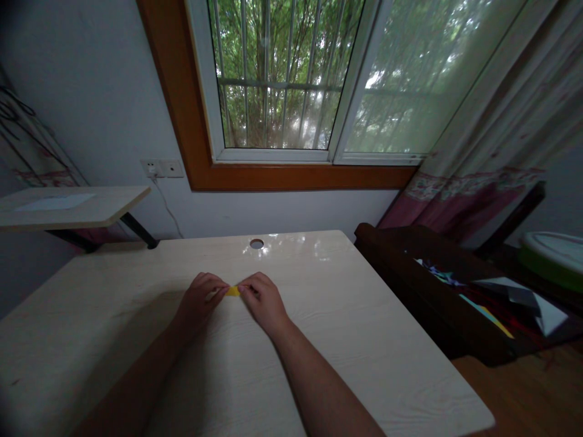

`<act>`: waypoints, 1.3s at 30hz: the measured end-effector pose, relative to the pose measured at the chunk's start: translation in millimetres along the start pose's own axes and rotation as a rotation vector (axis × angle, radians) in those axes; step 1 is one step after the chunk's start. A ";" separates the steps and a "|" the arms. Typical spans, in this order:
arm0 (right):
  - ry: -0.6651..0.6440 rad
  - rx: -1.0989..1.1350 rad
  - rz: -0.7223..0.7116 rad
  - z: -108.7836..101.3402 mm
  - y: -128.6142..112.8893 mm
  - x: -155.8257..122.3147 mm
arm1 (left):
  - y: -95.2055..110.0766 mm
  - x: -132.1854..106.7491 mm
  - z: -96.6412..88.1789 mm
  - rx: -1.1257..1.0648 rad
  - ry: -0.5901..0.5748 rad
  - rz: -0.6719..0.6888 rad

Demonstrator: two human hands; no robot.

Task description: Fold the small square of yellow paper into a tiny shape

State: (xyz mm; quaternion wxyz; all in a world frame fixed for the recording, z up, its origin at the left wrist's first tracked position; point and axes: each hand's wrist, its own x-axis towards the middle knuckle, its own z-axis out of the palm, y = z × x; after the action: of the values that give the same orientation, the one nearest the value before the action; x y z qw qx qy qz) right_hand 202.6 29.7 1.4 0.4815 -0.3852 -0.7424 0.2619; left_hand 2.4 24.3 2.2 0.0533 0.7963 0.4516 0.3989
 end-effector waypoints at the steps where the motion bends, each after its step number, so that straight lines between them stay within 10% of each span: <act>1: 0.009 0.006 -0.002 0.1 0.5 0.1 | -0.6 -0.2 0.2 0.005 0.006 -0.001; 25: 0.104 0.008 0.122 -1.0 9.6 1.7 | -9.0 -0.5 -4.5 0.019 0.160 -0.131; 39: 0.048 0.108 0.176 1.2 5.7 -0.4 | 0.8 -3.2 4.7 0.048 -0.070 0.101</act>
State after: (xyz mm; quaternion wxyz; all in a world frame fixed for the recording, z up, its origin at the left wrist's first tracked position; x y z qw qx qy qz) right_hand 203.4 32.6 -3.7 0.4945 -0.4287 -0.6786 0.3334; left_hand 5.4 22.7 -2.5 0.0296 0.8325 0.4182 0.3622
